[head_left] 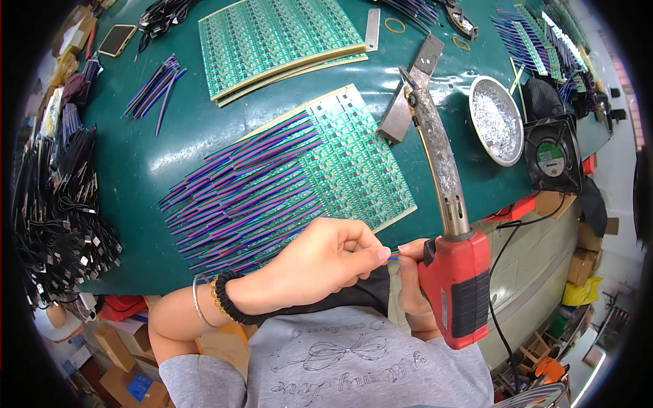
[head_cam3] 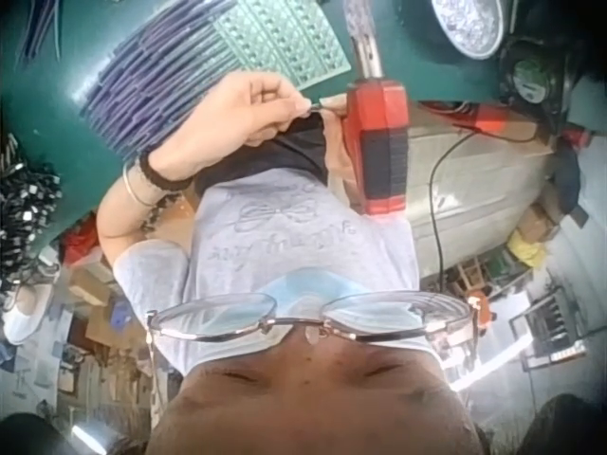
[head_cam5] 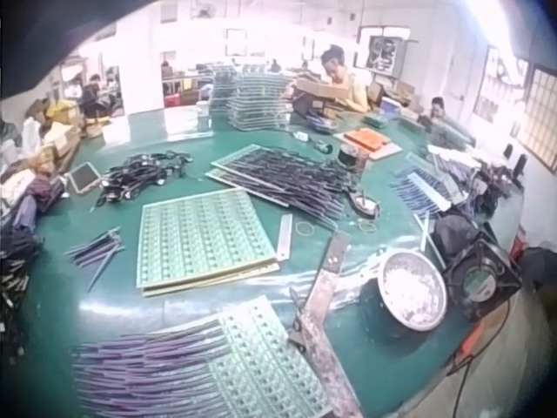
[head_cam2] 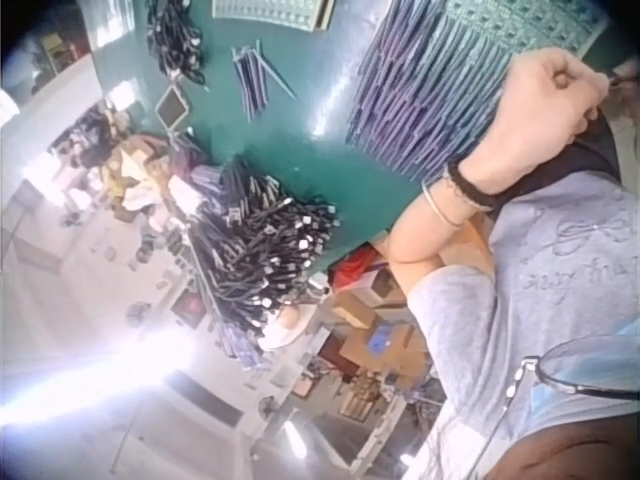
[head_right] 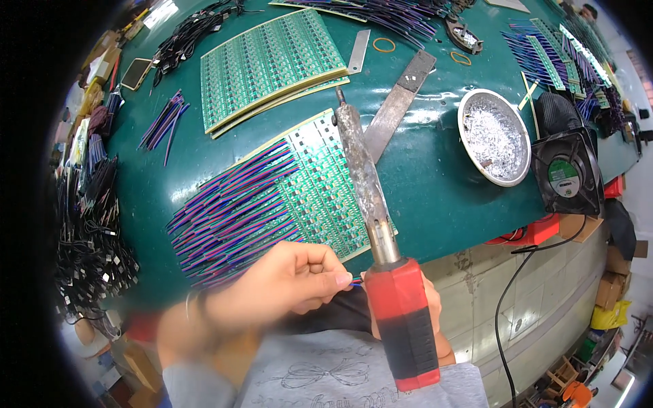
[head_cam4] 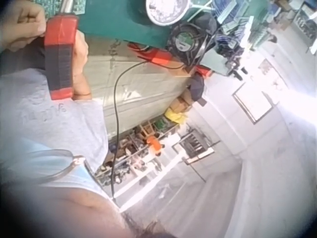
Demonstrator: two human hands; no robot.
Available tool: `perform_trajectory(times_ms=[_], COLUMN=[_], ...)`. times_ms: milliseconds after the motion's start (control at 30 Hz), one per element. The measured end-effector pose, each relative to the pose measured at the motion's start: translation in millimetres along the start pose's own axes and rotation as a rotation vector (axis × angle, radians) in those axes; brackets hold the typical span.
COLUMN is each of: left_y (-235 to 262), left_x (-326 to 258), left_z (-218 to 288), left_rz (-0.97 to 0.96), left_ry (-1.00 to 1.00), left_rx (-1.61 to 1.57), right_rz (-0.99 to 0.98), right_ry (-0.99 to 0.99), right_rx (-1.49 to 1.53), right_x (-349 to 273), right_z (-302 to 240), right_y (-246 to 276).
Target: The person solders wiring onto a circuit board array using a soldering iron and solder wire.
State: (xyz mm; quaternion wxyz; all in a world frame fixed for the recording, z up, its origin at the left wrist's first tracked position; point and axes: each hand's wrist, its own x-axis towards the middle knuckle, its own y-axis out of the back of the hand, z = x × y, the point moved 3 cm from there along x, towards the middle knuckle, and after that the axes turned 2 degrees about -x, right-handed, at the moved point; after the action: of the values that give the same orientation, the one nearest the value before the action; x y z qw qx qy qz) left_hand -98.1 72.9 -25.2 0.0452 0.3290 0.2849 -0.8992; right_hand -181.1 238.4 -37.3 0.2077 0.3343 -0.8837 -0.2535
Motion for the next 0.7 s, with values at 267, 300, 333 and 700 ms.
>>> perform_trajectory(times_ms=[267, 300, 333, 700], left_y=[-5, -4, -5, -4], left_x=[1, 0, 0, -7], left_z=[-1, -2, -3, 4], left_rz=[0.01, 0.022, -0.006, 0.061], left_ry=[-0.013, -0.014, 0.002, -0.264], left_rx=[0.025, 0.022, -0.028, 0.334], right_rz=[-0.003, 0.019, 0.046, 0.103], right_ry=[0.055, 0.052, 0.046, -0.072], right_rx=[0.041, 0.114, 0.172, 0.074], right_x=[-7, -10, -11, -28], right_z=[12, 15, 16, 30], right_y=[1, -2, -2, -7])
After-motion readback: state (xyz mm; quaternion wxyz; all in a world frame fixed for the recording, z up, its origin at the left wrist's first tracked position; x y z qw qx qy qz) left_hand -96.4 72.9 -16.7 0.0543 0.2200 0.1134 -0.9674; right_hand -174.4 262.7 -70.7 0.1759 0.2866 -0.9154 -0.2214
